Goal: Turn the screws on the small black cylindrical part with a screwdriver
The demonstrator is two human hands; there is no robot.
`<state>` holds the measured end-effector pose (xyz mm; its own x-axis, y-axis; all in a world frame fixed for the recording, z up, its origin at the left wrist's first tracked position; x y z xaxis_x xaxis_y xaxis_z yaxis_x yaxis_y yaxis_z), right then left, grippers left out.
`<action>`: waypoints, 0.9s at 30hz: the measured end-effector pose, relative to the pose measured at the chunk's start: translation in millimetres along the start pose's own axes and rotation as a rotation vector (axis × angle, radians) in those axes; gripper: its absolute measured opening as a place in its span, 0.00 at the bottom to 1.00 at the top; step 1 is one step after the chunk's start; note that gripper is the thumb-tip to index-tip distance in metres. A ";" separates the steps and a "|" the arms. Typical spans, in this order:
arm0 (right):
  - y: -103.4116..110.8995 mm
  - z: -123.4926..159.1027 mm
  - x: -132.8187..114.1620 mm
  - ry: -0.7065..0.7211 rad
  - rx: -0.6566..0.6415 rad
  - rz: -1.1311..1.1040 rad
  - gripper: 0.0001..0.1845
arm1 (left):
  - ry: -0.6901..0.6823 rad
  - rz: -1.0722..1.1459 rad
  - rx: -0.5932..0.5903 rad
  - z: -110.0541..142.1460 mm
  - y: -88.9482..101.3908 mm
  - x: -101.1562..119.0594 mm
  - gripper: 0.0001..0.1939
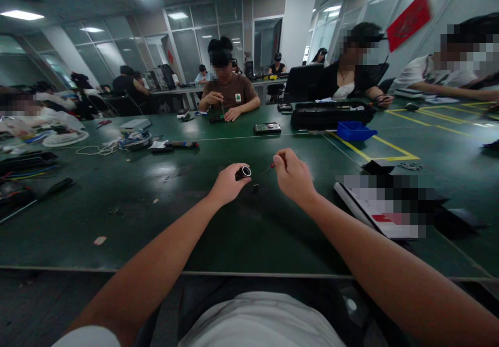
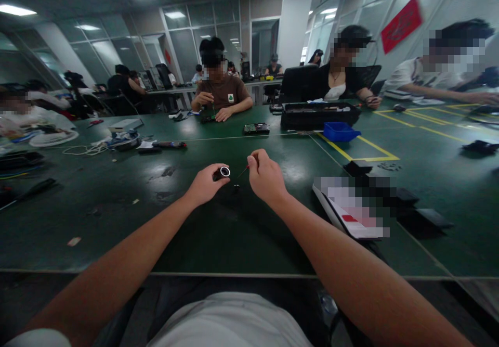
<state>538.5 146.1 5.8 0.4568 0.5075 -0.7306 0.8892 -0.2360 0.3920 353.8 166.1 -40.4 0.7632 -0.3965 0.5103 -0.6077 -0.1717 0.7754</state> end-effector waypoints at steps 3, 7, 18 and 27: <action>0.9 0.1 -0.8 0.001 0.007 -0.013 0.11 | 0.042 0.054 -0.015 1.0 0.6 0.1 0.21; 1.4 0.6 -2.9 0.006 0.009 -0.022 0.11 | 0.054 0.006 -0.036 4.6 2.9 7.1 0.18; 6.3 0.0 -3.9 -0.007 0.049 -0.015 0.10 | -0.207 -0.265 -0.147 7.9 -20.7 27.3 0.12; 4.1 -0.3 -2.8 0.011 0.048 -0.003 0.10 | -0.232 -0.493 -0.263 5.2 -54.0 39.3 0.18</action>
Point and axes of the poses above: each hand's wrist, its own z-axis away from the middle knuckle, its own y-axis out of the back of the hand, x = y × z, the point moved 9 cm from there along -z, towards the middle knuckle, and after that the axes turned 11 degrees about -z, right-handed, at the moved point
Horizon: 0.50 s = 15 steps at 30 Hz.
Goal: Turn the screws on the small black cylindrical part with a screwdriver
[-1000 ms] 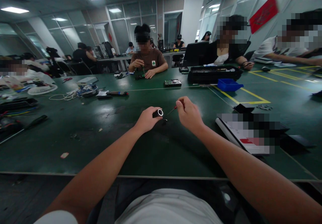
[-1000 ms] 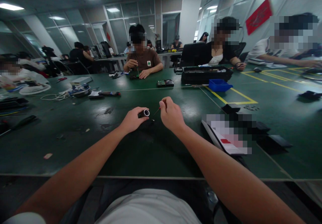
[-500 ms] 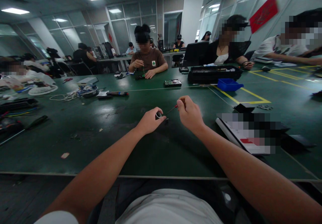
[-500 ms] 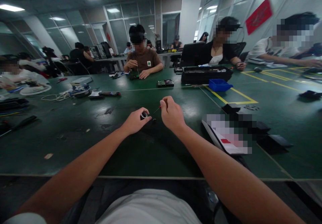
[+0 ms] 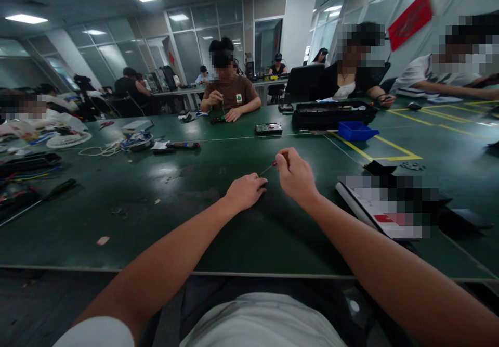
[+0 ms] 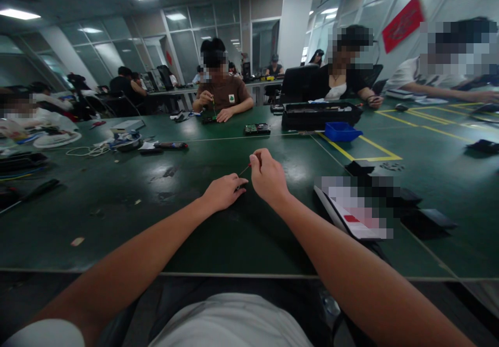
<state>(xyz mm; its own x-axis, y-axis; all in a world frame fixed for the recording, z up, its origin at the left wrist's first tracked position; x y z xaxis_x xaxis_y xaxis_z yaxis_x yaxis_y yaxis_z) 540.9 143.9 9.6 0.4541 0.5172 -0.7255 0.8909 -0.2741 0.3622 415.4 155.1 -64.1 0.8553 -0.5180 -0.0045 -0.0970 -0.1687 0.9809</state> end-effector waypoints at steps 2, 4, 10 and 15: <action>-0.1 -0.2 -0.3 0.009 0.001 0.000 0.10 | -0.003 -0.017 -0.006 -1.1 0.0 0.6 0.16; 0.2 -0.4 -0.2 0.010 0.002 -0.003 0.11 | 0.014 -0.006 -0.018 -0.5 1.2 -2.8 0.15; 1.9 -1.2 -0.6 -0.010 -0.002 -0.002 0.12 | 0.122 0.297 0.079 7.8 20.0 -34.7 0.13; 2.8 -1.5 0.6 -0.034 -0.012 0.003 0.13 | 0.354 0.735 0.155 24.2 30.5 -85.9 0.12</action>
<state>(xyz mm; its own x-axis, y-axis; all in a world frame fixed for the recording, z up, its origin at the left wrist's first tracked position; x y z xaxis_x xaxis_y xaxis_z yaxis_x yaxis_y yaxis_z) 543.7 144.6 11.0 0.4567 0.4884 -0.7436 0.8895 -0.2659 0.3716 326.7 174.2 -38.6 0.6537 -0.2513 0.7138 -0.7403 -0.0168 0.6721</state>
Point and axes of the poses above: each hand's wrist, its own z-axis away from the middle knuckle, its own y-axis out of the back of the hand, x = y × z, the point moved 9 cm from there along -z, towards the middle knuckle, and after that the axes turned 11 degrees about -z, right-handed, at the moved point
